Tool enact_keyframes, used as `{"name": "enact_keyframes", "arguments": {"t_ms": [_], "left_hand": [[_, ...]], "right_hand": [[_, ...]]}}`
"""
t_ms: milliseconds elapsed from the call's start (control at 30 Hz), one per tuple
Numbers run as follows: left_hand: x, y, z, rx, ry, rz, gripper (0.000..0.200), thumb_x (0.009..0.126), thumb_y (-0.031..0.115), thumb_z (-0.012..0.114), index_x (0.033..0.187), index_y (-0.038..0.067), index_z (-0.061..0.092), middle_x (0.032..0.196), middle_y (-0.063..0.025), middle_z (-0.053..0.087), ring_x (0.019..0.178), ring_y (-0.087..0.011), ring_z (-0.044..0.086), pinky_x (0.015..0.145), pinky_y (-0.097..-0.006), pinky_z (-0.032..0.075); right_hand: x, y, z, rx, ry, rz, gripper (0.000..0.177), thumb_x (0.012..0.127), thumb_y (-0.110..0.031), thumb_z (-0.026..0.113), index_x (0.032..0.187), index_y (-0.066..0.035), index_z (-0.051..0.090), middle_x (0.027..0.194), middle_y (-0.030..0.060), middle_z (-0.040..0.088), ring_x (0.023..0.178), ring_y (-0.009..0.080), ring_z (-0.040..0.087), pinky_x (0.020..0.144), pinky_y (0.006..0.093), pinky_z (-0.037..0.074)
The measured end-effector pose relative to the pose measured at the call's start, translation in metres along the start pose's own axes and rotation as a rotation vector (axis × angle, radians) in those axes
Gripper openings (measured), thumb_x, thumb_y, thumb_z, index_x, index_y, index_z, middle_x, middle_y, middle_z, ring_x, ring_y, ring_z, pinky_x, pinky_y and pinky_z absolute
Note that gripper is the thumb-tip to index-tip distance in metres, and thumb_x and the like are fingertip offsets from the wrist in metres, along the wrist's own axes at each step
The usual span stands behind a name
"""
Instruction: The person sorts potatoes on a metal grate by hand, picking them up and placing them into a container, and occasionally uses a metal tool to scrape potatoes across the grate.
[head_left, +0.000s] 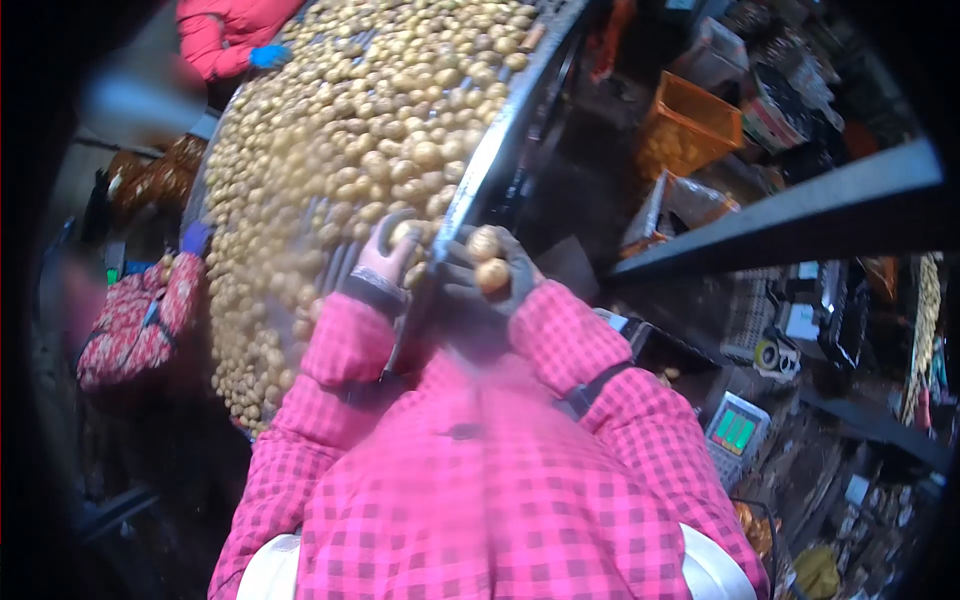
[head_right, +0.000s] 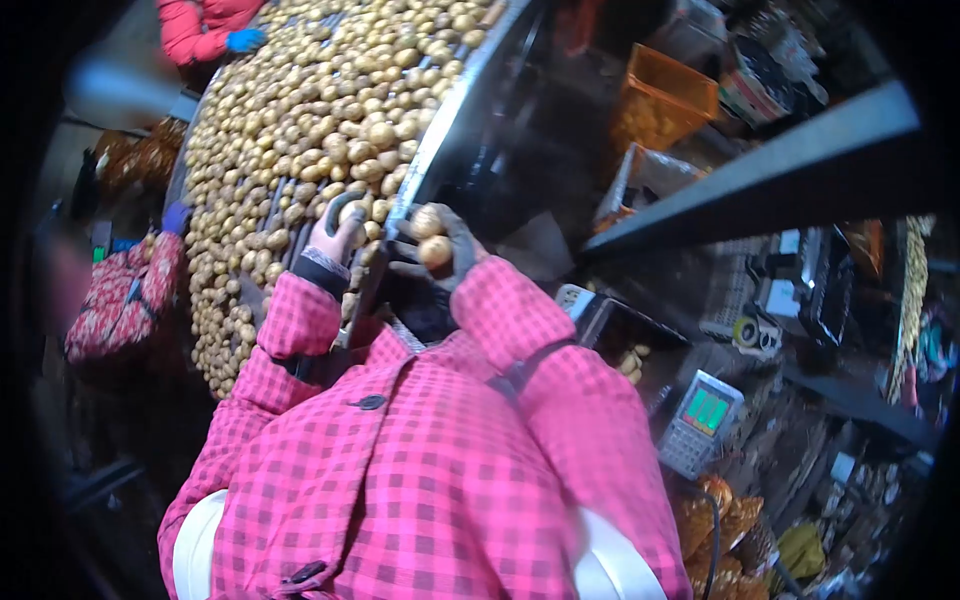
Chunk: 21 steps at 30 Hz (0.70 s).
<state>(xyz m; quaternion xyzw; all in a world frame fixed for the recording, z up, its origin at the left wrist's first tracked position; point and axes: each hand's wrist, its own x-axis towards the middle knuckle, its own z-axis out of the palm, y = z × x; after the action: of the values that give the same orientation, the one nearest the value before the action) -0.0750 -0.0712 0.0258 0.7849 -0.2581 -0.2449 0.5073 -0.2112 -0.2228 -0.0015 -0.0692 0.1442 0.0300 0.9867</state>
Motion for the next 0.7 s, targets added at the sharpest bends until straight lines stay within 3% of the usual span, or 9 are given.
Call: {"name": "enact_keyframes", "arguments": {"t_ms": [133, 167, 233, 300, 367, 400, 500, 633, 700], "left_hand": [[-0.024, 0.053, 0.076, 0.492, -0.039, 0.416, 0.050, 0.076, 0.014, 0.061, 0.122, 0.002, 0.046, 0.122, -0.0186, 0.046, 0.116, -0.0340, 0.042, 0.101, -0.0386, 0.032], [-0.028, 0.057, 0.083, 0.535, -0.102, 0.424, 0.055, 0.075, 0.013, 0.062, 0.126, 0.003, 0.042, 0.125, -0.0191, 0.044, 0.118, -0.0364, 0.040, 0.101, -0.0407, 0.031], [-0.034, 0.072, 0.094, 0.453, -0.239, 0.481, 0.062, 0.073, 0.011, 0.064, 0.129, 0.005, 0.040, 0.131, -0.0182, 0.039, 0.123, -0.0350, 0.036, 0.104, -0.0407, 0.028], [-0.040, 0.082, 0.099, 0.351, -0.331, 0.500, 0.063, 0.073, 0.007, 0.063, 0.131, 0.004, 0.038, 0.135, -0.0165, 0.036, 0.127, -0.0317, 0.033, 0.106, -0.0382, 0.026], [-0.038, 0.085, 0.096, 0.279, -0.355, 0.481, 0.060, 0.075, 0.005, 0.061, 0.131, 0.003, 0.038, 0.135, -0.0164, 0.037, 0.127, -0.0301, 0.034, 0.106, -0.0370, 0.027], [-0.036, 0.083, 0.094, 0.206, -0.371, 0.463, 0.058, 0.076, 0.004, 0.060, 0.130, 0.002, 0.038, 0.134, -0.0163, 0.037, 0.127, -0.0286, 0.035, 0.105, -0.0358, 0.027], [-0.029, 0.044, 0.064, 0.166, -0.349, 0.281, 0.042, 0.083, 0.005, 0.053, 0.124, 0.002, 0.046, 0.116, -0.0122, 0.053, 0.111, -0.0234, 0.049, 0.096, -0.0321, 0.037], [-0.054, -0.004, 0.000, -0.078, -0.421, -0.261, 0.023, 0.087, 0.009, 0.049, 0.108, 0.003, 0.057, 0.088, -0.0036, 0.062, 0.068, -0.0073, 0.056, 0.059, -0.0221, 0.046], [-0.074, 0.002, -0.034, 0.117, -0.383, -0.402, 0.020, 0.086, 0.016, 0.049, 0.098, 0.005, 0.060, 0.083, -0.0044, 0.062, 0.069, -0.0109, 0.058, 0.060, -0.0245, 0.047]], "right_hand": [[-0.008, -0.007, -0.007, 0.166, -0.197, -0.154, 0.057, 0.085, -0.055, 0.045, 0.113, -0.007, 0.054, 0.108, 0.0134, 0.058, 0.096, 0.0299, 0.058, 0.086, 0.0410, 0.048], [-0.022, -0.014, -0.010, 0.193, -0.061, -0.094, 0.059, 0.085, -0.055, 0.045, 0.115, -0.005, 0.053, 0.111, 0.0150, 0.057, 0.099, 0.0300, 0.057, 0.087, 0.0427, 0.048], [-0.025, -0.015, -0.029, 0.311, -0.544, -0.238, 0.061, 0.085, -0.055, 0.044, 0.116, -0.003, 0.051, 0.116, 0.0189, 0.053, 0.102, 0.0330, 0.055, 0.089, 0.0459, 0.045], [-0.053, -0.023, -0.047, 0.362, -0.419, -0.153, 0.064, 0.085, -0.054, 0.044, 0.119, 0.000, 0.049, 0.119, 0.0220, 0.050, 0.104, 0.0362, 0.053, 0.094, 0.0505, 0.040], [-0.070, -0.035, -0.065, 0.313, -0.608, -0.150, 0.063, 0.086, -0.050, 0.048, 0.122, 0.001, 0.047, 0.116, 0.0209, 0.051, 0.105, 0.0340, 0.053, 0.097, 0.0522, 0.036], [-0.086, -0.040, -0.064, 0.388, -0.634, -0.104, 0.047, 0.083, -0.039, 0.053, 0.111, -0.001, 0.046, 0.106, 0.0163, 0.050, 0.097, 0.0295, 0.051, 0.082, 0.0458, 0.038], [-0.149, -0.062, -0.039, 0.481, -0.639, 0.061, 0.023, 0.080, -0.012, 0.061, 0.094, -0.005, 0.044, 0.081, 0.0077, 0.047, 0.068, 0.0185, 0.047, 0.050, 0.0324, 0.043], [-0.196, -0.099, -0.153, 0.209, -0.793, 0.303, 0.027, 0.078, -0.004, 0.058, 0.093, -0.010, 0.037, 0.071, 0.0012, 0.040, 0.053, 0.0115, 0.036, 0.045, 0.0222, 0.031], [-0.246, -0.100, -0.184, 0.322, -0.504, 0.170, 0.022, 0.078, -0.007, 0.058, 0.091, -0.009, 0.041, 0.071, 0.0020, 0.043, 0.055, 0.0129, 0.039, 0.047, 0.0239, 0.033]]}}
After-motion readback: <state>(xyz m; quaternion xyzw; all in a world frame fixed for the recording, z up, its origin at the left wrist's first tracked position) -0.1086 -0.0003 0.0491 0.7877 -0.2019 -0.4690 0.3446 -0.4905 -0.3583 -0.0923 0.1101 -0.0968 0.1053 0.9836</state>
